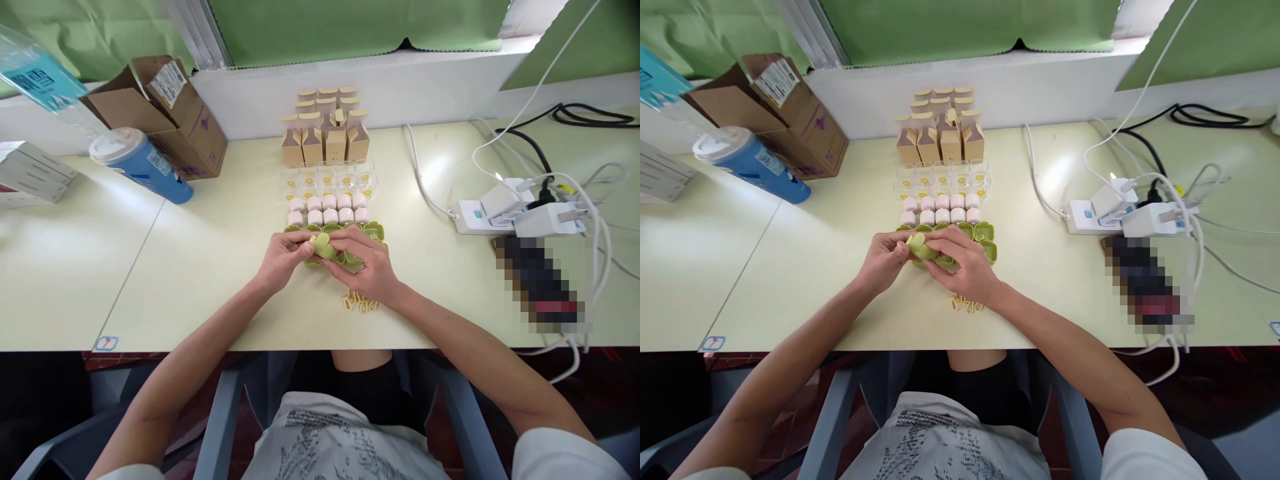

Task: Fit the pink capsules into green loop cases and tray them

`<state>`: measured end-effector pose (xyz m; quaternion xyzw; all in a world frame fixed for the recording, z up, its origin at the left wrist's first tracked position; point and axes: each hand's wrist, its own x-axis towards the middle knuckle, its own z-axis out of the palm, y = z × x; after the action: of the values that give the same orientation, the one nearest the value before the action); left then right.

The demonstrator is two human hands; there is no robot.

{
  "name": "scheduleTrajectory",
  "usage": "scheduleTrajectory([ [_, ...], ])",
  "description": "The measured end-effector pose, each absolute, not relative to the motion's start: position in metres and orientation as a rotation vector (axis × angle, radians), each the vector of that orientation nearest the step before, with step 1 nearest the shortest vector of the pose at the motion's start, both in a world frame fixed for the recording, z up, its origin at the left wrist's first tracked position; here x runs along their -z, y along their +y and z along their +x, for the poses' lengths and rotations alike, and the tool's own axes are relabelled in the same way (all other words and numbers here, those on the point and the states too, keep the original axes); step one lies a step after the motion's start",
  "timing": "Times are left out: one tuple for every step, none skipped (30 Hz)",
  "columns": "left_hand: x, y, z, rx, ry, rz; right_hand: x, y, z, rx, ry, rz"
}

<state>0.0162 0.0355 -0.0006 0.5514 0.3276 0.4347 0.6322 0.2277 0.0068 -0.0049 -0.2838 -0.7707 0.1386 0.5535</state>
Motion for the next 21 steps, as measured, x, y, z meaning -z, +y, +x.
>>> scheduleTrajectory([
  [0.0, 0.036, 0.017, -0.986, 0.755, 1.252, 0.005, 0.007, 0.228, -0.35, -1.81, -0.688],
  [-0.001, 0.036, 0.017, -0.978, 0.76, 1.245, 0.005, 0.008, 0.228, -0.375, -1.799, -0.702],
  [-0.001, 0.036, 0.017, -0.972, 0.766, 1.237, 0.005, 0.008, 0.229, -0.401, -1.789, -0.71],
  [-0.002, 0.036, 0.017, -0.967, 0.77, 1.23, 0.004, 0.009, 0.23, -0.429, -1.782, -0.71],
  [-0.004, 0.036, 0.017, -0.964, 0.771, 1.221, 0.003, 0.011, 0.231, -0.461, -1.78, -0.704],
  [-0.005, 0.037, 0.017, -0.96, 0.77, 1.21, 0.003, 0.012, 0.233, -0.499, -1.785, -0.69],
  [-0.006, 0.037, 0.017, -0.957, 0.767, 1.196, 0.001, 0.014, 0.235, -0.543, -1.798, -0.668],
  [-0.008, 0.037, 0.017, -0.954, 0.76, 1.179, 0.0, 0.015, 0.237, -0.586, -1.816, -0.639],
  [-0.01, 0.036, 0.017, -0.95, 0.751, 1.161, -0.001, 0.016, 0.239, -0.62, -1.835, -0.608],
  [-0.011, 0.036, 0.018, -0.95, 0.742, 1.142, -0.002, 0.017, 0.241, -0.638, -1.849, -0.586],
  [-0.012, 0.036, 0.018, -0.954, 0.733, 1.127, -0.003, 0.017, 0.242, -0.635, -1.853, -0.573],
  [-0.013, 0.035, 0.018, -0.959, 0.724, 1.118, -0.004, 0.017, 0.242, -0.613, -1.844, -0.575],
  [-0.013, 0.035, 0.019, -0.965, 0.716, 1.114, -0.005, 0.017, 0.243, -0.579, -1.821, -0.592],
  [-0.013, 0.035, 0.019, -0.968, 0.708, 1.113, -0.005, 0.017, 0.242, -0.543, -1.789, -0.619],
  [-0.013, 0.035, 0.019, -0.971, 0.7, 1.114, -0.005, 0.016, 0.242, -0.515, -1.755, -0.648],
  [-0.012, 0.035, 0.018, -0.97, 0.691, 1.115, -0.005, 0.016, 0.241, -0.495, -1.725, -0.674],
  [-0.011, 0.035, 0.018, -0.964, 0.684, 1.116, -0.005, 0.016, 0.241, -0.477, -1.705, -0.695],
  [-0.01, 0.035, 0.017, -0.956, 0.679, 1.118, -0.005, 0.015, 0.24, -0.455, -1.697, -0.714],
  [-0.009, 0.035, 0.016, -0.951, 0.675, 1.124, -0.005, 0.015, 0.239, -0.421, -1.702, -0.728],
  [-0.008, 0.035, 0.016, -0.947, 0.674, 1.139, -0.006, 0.015, 0.238, -0.372, -1.715, -0.731],
  [-0.006, 0.035, 0.015, -0.943, 0.674, 1.165, -0.006, 0.015, 0.238, -0.314, -1.729, -0.724],
])
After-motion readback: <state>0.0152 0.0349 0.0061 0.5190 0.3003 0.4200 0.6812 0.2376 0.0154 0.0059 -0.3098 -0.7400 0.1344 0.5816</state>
